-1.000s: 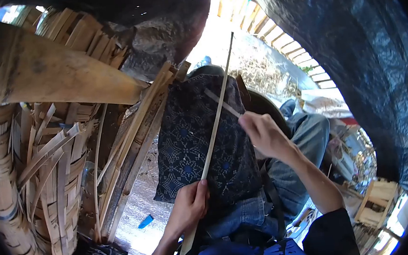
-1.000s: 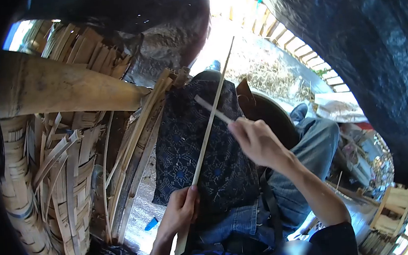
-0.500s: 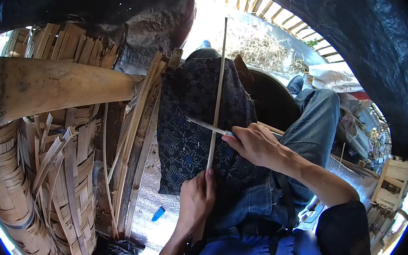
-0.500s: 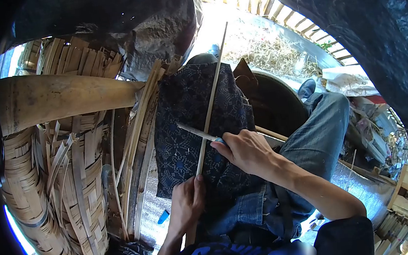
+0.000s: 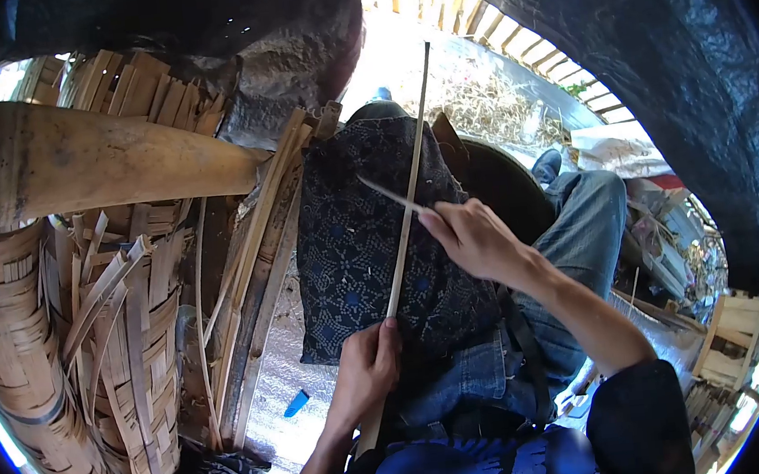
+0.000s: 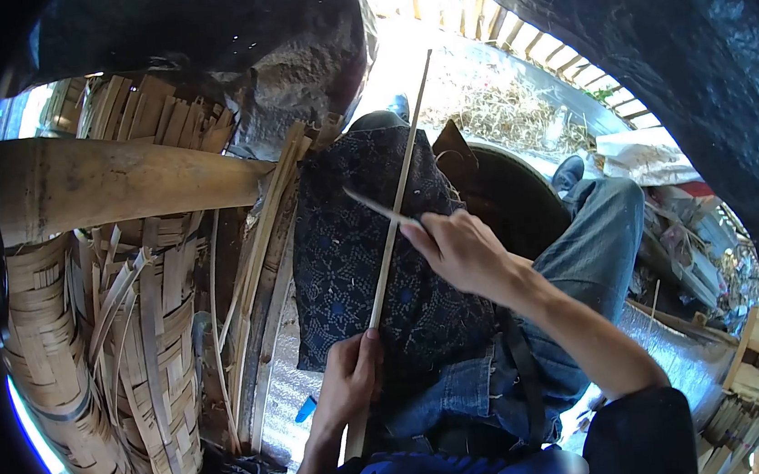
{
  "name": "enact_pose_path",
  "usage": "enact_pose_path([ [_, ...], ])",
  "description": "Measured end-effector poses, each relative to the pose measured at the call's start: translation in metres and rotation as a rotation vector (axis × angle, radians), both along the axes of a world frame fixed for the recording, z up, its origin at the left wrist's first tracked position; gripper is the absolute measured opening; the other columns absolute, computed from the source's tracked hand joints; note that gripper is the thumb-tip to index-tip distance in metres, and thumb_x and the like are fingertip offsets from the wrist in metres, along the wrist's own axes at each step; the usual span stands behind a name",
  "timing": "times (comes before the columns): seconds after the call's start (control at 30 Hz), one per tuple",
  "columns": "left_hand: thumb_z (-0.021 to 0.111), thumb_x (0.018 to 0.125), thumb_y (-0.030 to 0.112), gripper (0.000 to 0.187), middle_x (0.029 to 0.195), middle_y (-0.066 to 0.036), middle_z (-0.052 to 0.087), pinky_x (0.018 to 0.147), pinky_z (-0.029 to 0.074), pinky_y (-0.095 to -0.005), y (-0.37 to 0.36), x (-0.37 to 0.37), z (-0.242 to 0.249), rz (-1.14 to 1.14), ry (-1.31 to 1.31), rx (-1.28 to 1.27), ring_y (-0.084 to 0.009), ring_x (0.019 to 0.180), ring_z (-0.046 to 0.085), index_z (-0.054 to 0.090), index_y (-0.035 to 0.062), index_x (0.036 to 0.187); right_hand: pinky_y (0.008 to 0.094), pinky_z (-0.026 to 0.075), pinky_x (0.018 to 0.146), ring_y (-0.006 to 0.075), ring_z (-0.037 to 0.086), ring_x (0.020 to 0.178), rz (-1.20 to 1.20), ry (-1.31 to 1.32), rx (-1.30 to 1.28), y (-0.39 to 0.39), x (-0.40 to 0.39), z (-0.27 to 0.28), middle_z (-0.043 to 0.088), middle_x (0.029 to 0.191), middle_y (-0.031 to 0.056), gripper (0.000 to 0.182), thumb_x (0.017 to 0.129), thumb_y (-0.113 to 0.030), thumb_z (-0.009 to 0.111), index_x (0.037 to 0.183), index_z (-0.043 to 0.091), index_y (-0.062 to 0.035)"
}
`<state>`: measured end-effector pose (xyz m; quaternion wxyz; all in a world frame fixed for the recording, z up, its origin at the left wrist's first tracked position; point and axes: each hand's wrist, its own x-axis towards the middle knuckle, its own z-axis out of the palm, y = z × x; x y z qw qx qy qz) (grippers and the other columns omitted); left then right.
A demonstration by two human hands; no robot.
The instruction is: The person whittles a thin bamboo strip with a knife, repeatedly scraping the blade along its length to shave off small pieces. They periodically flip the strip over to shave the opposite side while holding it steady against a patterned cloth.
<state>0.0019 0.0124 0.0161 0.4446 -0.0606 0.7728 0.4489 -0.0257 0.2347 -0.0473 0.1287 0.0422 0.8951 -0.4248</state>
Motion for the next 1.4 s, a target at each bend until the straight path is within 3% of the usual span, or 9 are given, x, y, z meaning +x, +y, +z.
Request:
enact_pose_path([
  [0.1, 0.040, 0.099, 0.029, 0.046, 0.048, -0.004, 0.047, 0.041, 0.036, -0.0290, 0.001, -0.004, 0.001, 0.085, -0.099, 0.056, -0.0110, 0.043, 0.049, 0.053, -0.0017, 0.067, 0.0414, 0.038, 0.038, 0.0305, 0.052, 0.038, 0.040, 0.086, -0.021, -0.015, 0.031, 0.006, 0.049, 0.046, 0.0156, 0.041, 0.095, -0.031, 0.049, 0.067, 0.051, -0.0014],
  [0.2, 0.040, 0.098, 0.028, 0.045, 0.049, -0.008, 0.049, 0.044, 0.037, -0.0318, 0.001, -0.002, -0.002, 0.031, -0.065, 0.024, -0.0161, 0.042, 0.049, 0.053, -0.0023, 0.068, 0.0406, 0.039, 0.038, 0.0311, 0.052, 0.038, 0.037, 0.061, 0.041, -0.022, 0.046, 0.012, 0.050, 0.045, 0.0149, 0.042, 0.094, -0.033, 0.051, 0.065, 0.050, -0.0020],
  [0.27, 0.041, 0.098, 0.026, 0.043, 0.050, -0.012, 0.050, 0.047, 0.039, -0.0351, 0.000, 0.002, -0.012, -0.044, 0.129, 0.005, -0.0221, 0.043, 0.050, 0.054, -0.0030, 0.068, 0.0400, 0.039, 0.038, 0.0316, 0.051, 0.037, 0.018, -0.002, 0.130, -0.022, 0.045, 0.014, 0.049, 0.045, 0.0147, 0.045, 0.094, -0.034, 0.051, 0.062, 0.050, -0.0021],
  [0.37, 0.042, 0.097, 0.024, 0.042, 0.052, -0.016, 0.050, 0.049, 0.039, -0.0382, 0.001, 0.000, -0.010, -0.061, 0.097, -0.049, -0.0273, 0.045, 0.051, 0.054, -0.0036, 0.068, 0.0404, 0.040, 0.038, 0.0314, 0.052, 0.037, -0.014, -0.029, 0.110, -0.025, 0.041, 0.013, 0.049, 0.044, 0.0151, 0.048, 0.094, -0.036, 0.050, 0.060, 0.051, -0.0023],
  [0.6, 0.042, 0.097, 0.024, 0.041, 0.053, -0.016, 0.050, 0.048, 0.037, -0.0386, -0.003, 0.011, -0.014, -0.070, 0.209, -0.059, -0.0273, 0.045, 0.049, 0.053, -0.0036, 0.069, 0.0416, 0.041, 0.038, 0.0320, 0.053, 0.038, -0.017, -0.046, 0.084, -0.027, 0.039, 0.009, 0.049, 0.044, 0.0159, 0.052, 0.095, -0.039, 0.048, 0.059, 0.050, -0.0019],
  [0.87, 0.043, 0.097, 0.023, 0.040, 0.051, -0.011, 0.046, 0.046, 0.035, -0.0344, -0.006, 0.019, -0.007, 0.001, 0.173, -0.035, -0.0155, 0.045, 0.044, 0.051, -0.0030, 0.068, 0.0418, 0.039, 0.040, 0.0362, 0.053, 0.042, -0.070, -0.038, 0.072, -0.034, 0.038, 0.004, 0.049, 0.047, 0.0193, 0.048, 0.095, -0.035, 0.049, 0.061, 0.049, -0.0009],
  [0.93, 0.042, 0.097, 0.023, 0.040, 0.050, -0.009, 0.046, 0.045, 0.034, -0.0331, -0.010, 0.023, -0.008, -0.019, 0.200, -0.039, -0.0143, 0.045, 0.043, 0.051, -0.0026, 0.068, 0.0424, 0.044, 0.041, 0.0342, 0.056, 0.042, -0.084, 0.045, 0.098, -0.033, 0.036, 0.001, 0.051, 0.046, 0.0171, 0.054, 0.095, -0.041, 0.046, 0.059, 0.051, -0.0011],
  [1.17, 0.040, 0.099, 0.025, 0.043, 0.049, -0.002, 0.043, 0.043, 0.032, -0.0277, -0.017, 0.035, -0.002, 0.016, 0.200, -0.044, -0.0087, 0.045, 0.043, 0.049, 0.0006, 0.065, 0.0444, 0.045, 0.045, 0.0354, 0.056, 0.044, -0.084, 0.009, 0.107, -0.030, 0.023, -0.004, 0.052, 0.047, 0.0185, 0.058, 0.095, -0.043, 0.044, 0.056, 0.052, -0.0006],
  [1.4, 0.038, 0.099, 0.027, 0.045, 0.048, -0.001, 0.042, 0.042, 0.032, -0.0270, -0.025, 0.045, 0.018, 0.064, 0.149, 0.000, -0.0080, 0.043, 0.043, 0.048, 0.0025, 0.062, 0.0442, 0.045, 0.045, 0.0347, 0.056, 0.045, -0.049, 0.059, 0.186, -0.032, 0.019, 0.002, 0.052, 0.048, 0.0180, 0.057, 0.095, -0.043, 0.044, 0.057, 0.054, -0.0011],
])
